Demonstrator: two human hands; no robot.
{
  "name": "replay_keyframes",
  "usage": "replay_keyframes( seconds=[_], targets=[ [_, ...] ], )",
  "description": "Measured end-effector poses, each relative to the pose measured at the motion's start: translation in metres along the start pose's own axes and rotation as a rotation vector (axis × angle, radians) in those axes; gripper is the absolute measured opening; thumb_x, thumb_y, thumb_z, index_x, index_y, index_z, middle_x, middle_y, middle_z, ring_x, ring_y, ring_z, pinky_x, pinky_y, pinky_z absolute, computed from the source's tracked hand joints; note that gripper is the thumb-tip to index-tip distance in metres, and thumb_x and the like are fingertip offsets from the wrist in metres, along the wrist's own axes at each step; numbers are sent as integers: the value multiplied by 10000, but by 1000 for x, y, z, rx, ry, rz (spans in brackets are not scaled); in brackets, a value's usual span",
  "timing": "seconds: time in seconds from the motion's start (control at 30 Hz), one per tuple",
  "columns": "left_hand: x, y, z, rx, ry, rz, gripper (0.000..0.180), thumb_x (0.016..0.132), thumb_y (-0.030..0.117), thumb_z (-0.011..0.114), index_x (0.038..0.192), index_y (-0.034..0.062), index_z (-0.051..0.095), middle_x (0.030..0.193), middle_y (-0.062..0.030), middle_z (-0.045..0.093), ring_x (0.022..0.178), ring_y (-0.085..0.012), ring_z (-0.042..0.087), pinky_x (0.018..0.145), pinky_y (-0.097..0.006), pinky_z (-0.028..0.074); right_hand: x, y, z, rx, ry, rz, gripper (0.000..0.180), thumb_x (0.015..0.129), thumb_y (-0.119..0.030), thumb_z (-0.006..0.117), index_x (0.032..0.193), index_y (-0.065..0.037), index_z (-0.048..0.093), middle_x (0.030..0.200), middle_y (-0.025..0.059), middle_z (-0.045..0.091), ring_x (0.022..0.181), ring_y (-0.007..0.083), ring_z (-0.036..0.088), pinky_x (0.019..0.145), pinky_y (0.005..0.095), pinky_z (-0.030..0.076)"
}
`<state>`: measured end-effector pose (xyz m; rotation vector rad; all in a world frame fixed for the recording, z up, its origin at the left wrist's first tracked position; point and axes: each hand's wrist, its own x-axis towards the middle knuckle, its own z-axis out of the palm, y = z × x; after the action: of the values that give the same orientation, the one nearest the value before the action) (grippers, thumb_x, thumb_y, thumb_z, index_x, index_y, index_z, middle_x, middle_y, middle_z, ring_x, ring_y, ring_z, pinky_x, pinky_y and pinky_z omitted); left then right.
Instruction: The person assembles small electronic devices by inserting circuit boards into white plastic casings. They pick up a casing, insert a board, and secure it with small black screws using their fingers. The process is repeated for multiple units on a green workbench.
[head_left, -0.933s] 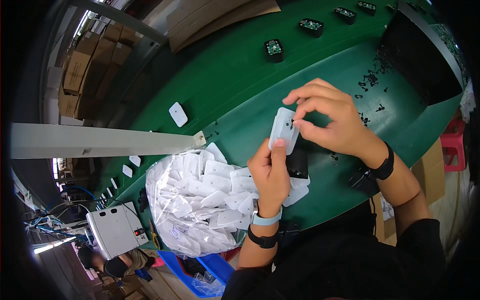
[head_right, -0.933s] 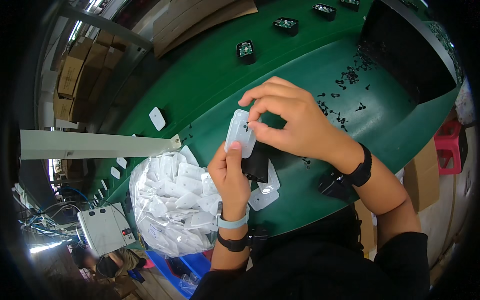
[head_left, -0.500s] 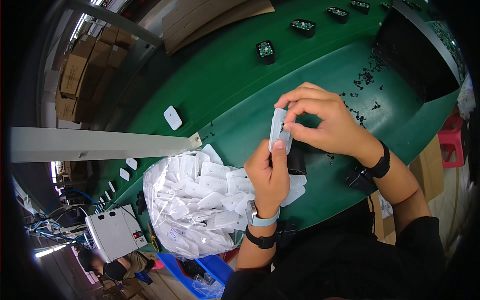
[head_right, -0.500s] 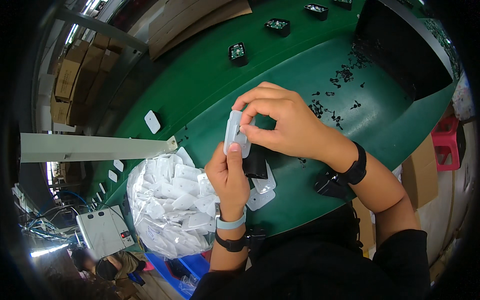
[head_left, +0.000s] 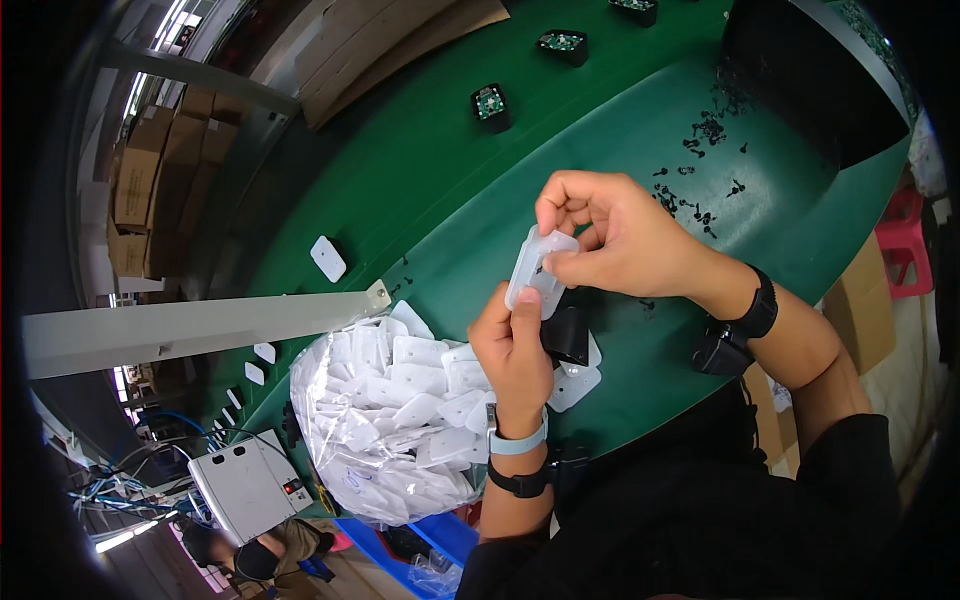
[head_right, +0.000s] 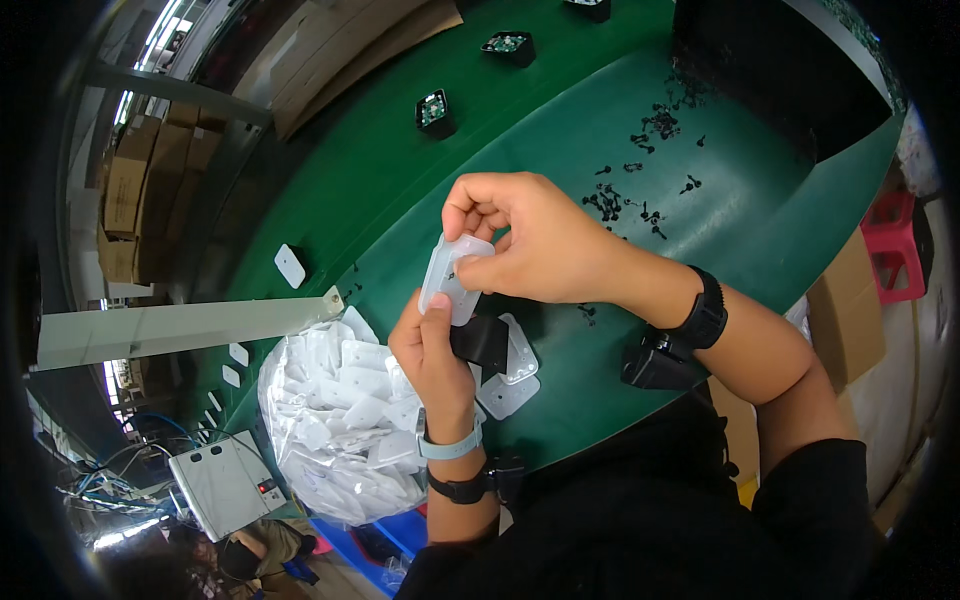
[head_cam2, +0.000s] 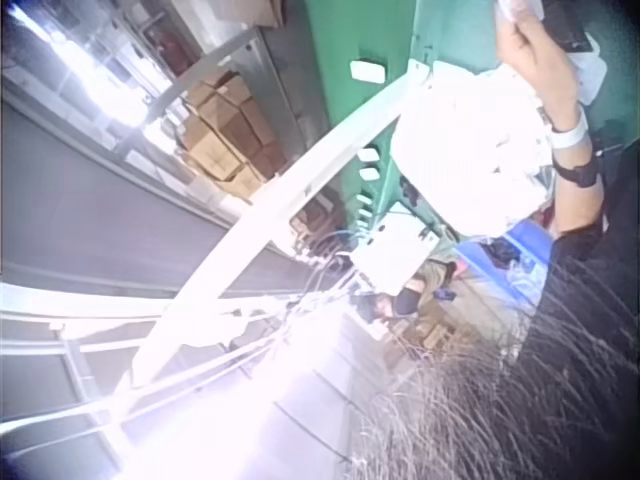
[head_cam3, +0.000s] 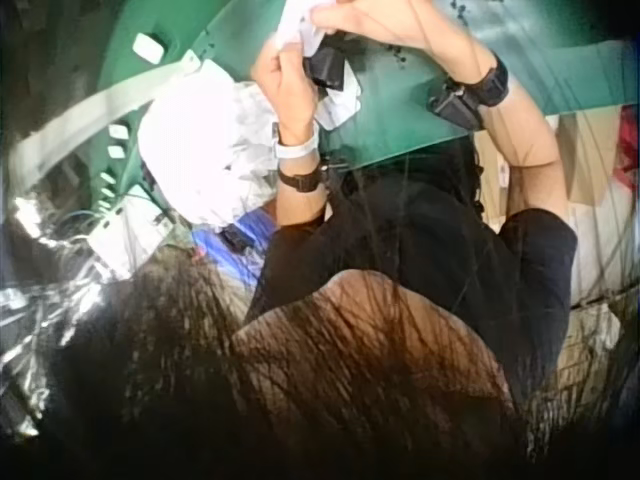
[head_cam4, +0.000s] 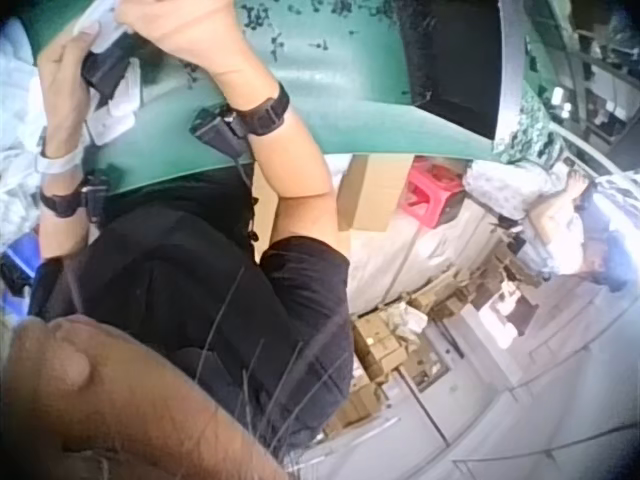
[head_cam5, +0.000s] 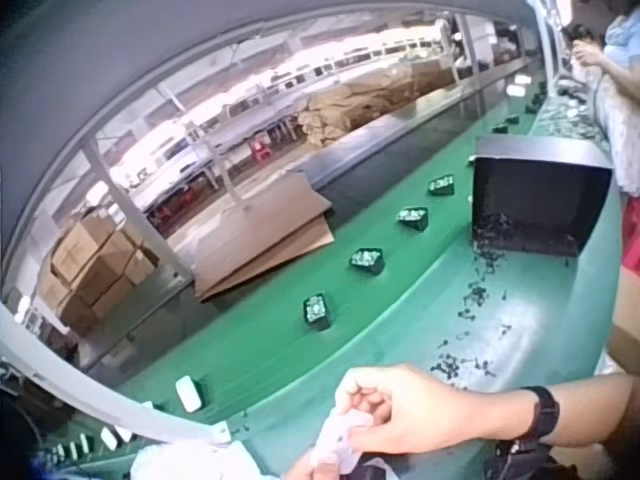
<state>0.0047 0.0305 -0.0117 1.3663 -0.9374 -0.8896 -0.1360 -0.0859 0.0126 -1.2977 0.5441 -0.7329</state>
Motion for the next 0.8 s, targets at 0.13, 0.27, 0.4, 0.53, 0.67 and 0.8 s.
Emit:
replay_keyframes(
  seconds=[0.13,0.27,0.4,0.53,0.67,0.8],
  targets=[
    [0,-1,-3,75,1,47,263,1027,175,543,948,-46,663,824,2,589,772,-66,471,692,-230,380,-1,1,-1,-74,-25,-26,207,808,67,672,954,-15,550,951,15,589,858,75,609,705,241,567],
    [0,1,-2,57,21,54,251,1027,168,546,935,-39,652,820,12,576,768,-63,459,684,-231,373,-1,-5,0,-178,-16,-86,159,785,33,697,910,11,602,884,31,602,820,83,596,633,239,558],
    [-2,1,-1,61,19,60,251,1033,169,545,926,-34,647,809,25,558,757,-50,439,665,-223,355,-2,-3,0,-257,15,-151,130,767,-13,709,864,29,632,774,37,567,730,61,526,561,232,519],
    [-3,1,-1,81,20,74,252,1036,169,547,919,-33,642,796,34,547,743,-40,426,649,-214,340,-2,-1,-1,-279,21,-179,122,766,-18,712,847,29,634,762,30,540,693,56,489,536,224,498],
    [-3,-2,-2,86,15,84,256,1038,174,548,914,-30,639,787,36,544,731,-38,422,634,-217,336,-3,-3,-1,-277,11,-133,120,764,-18,712,836,26,626,752,28,541,684,51,483,532,224,485],
    [-3,-2,-2,139,11,119,269,1043,184,546,909,-29,638,764,40,539,707,-35,414,607,-217,328,-3,-7,-1,-248,0,-63,120,760,-27,718,813,14,618,733,11,539,685,53,482,540,230,473]
  ],
)
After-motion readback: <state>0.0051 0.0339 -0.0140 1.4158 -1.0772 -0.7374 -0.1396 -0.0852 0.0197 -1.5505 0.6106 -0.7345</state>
